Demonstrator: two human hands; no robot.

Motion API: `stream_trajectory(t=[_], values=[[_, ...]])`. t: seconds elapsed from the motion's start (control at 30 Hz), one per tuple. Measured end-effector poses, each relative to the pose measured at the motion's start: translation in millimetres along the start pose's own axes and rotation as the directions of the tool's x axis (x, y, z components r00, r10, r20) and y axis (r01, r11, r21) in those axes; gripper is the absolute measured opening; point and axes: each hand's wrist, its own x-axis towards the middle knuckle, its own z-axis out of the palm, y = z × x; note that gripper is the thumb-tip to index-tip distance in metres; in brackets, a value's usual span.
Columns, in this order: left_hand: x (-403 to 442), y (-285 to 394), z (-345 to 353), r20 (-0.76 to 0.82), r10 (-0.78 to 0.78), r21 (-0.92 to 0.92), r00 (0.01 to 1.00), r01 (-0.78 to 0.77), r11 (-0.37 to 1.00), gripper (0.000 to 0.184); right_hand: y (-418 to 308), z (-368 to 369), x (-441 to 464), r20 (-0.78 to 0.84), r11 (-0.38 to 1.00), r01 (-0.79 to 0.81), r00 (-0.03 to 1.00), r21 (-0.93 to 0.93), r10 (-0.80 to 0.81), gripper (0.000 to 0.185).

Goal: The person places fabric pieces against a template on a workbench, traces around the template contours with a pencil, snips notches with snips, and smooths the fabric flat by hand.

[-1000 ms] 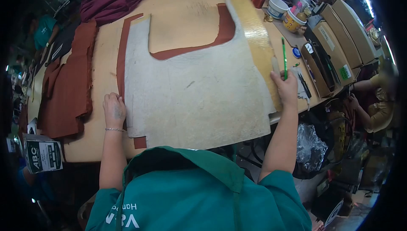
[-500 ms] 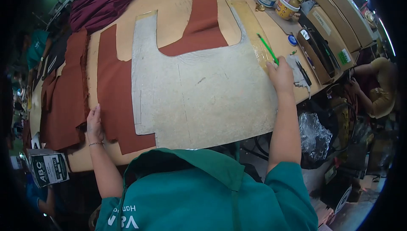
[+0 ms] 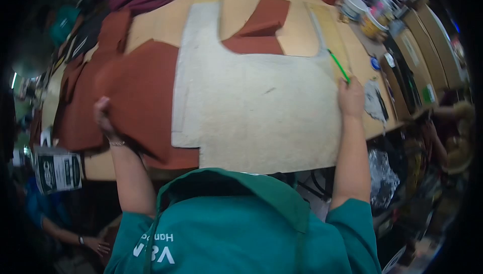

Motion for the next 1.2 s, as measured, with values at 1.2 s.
stream_trajectory(t=[1.2], values=[[-373,294,-491,-0.552,0.785,0.329,0.280,0.939,-0.103,0.027,0,-6,1,0.123,0.997,-0.050,0.991,-0.062,0.057,0.031]])
